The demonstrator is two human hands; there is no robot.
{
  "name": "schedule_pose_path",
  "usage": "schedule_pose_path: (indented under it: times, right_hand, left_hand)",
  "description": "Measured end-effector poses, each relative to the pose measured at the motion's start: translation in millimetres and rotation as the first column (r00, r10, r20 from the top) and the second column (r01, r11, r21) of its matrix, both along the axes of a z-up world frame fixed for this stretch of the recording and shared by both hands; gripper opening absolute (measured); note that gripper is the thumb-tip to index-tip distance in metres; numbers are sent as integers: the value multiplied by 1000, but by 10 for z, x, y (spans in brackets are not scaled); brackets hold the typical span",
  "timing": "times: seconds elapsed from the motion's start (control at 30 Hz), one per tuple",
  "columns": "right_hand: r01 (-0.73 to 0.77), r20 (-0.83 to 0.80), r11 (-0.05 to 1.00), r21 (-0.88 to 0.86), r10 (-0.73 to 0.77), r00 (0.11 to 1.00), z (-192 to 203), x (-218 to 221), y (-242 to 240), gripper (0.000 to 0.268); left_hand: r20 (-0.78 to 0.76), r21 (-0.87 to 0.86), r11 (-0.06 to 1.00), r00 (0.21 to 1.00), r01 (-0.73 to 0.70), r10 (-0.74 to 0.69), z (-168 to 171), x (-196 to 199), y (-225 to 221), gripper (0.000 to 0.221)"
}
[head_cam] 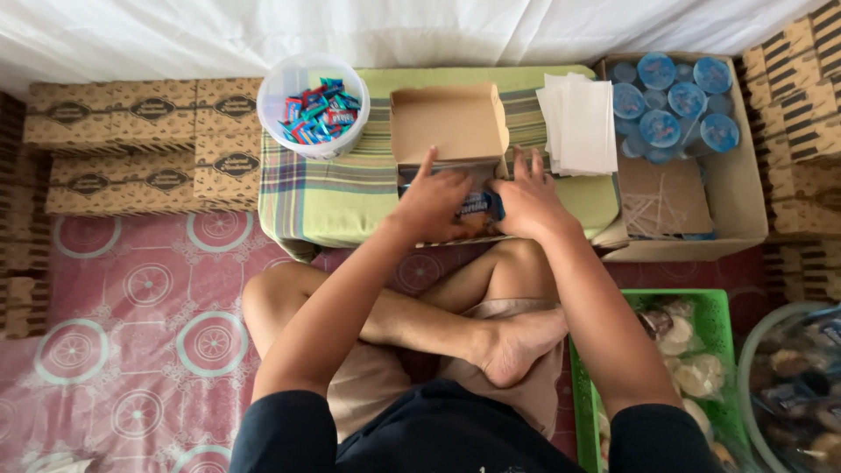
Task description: The person places small round pastries into clear plastic bags and then puts the bags into a cardboard box. The person also takes small blue packets and place them into the box.
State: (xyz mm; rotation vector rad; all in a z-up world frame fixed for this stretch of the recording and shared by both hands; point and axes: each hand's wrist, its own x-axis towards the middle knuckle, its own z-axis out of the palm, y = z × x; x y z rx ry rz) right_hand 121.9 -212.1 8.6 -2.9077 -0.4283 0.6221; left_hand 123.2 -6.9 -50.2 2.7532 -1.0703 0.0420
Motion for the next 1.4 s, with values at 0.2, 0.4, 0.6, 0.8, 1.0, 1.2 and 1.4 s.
schedule_pose_path:
  times: [0.2, 0.4, 0.6, 0.8, 1.0, 1.2, 1.4]
  right_hand:
    - [-43, 267, 721, 692, -199, 943, 155, -458, -236, 68]
    - [481, -249, 687, 545, -415, 875, -102, -783, 32, 68]
    - [292, -144, 333, 897, -404, 904, -518, -967, -281, 55]
    - [117, 208, 296, 948, -854, 476, -734, -1748, -1580, 30]
    - [723, 611, 525, 449, -771, 181, -1915, -2779, -3304, 38]
    - [943, 186, 210, 260, -969, 164, -2535, -3255, -3595, 40]
    - [874, 252, 461, 158, -874, 415, -2173, -2995, -2819, 60]
  left_hand:
    - [-49, -872, 427, 912, -238, 408, 318, -646, 276, 65]
    - [-341, -734, 473, 867, -487, 363, -251, -1103, 165, 84]
    - [-116, -764, 562, 925, -316, 363, -344, -1149, 384, 77]
    - [98, -446, 699, 745, -559, 659, -1301, -1691, 1002, 33]
    - [-396, 577, 720, 640, -384, 659, -1108, -1439, 641, 106]
    - [-503, 621, 741, 594, -257, 628, -868, -1305, 557, 111]
    - [-481, 606, 742, 610, -287, 630, -691, -1419, 531, 103]
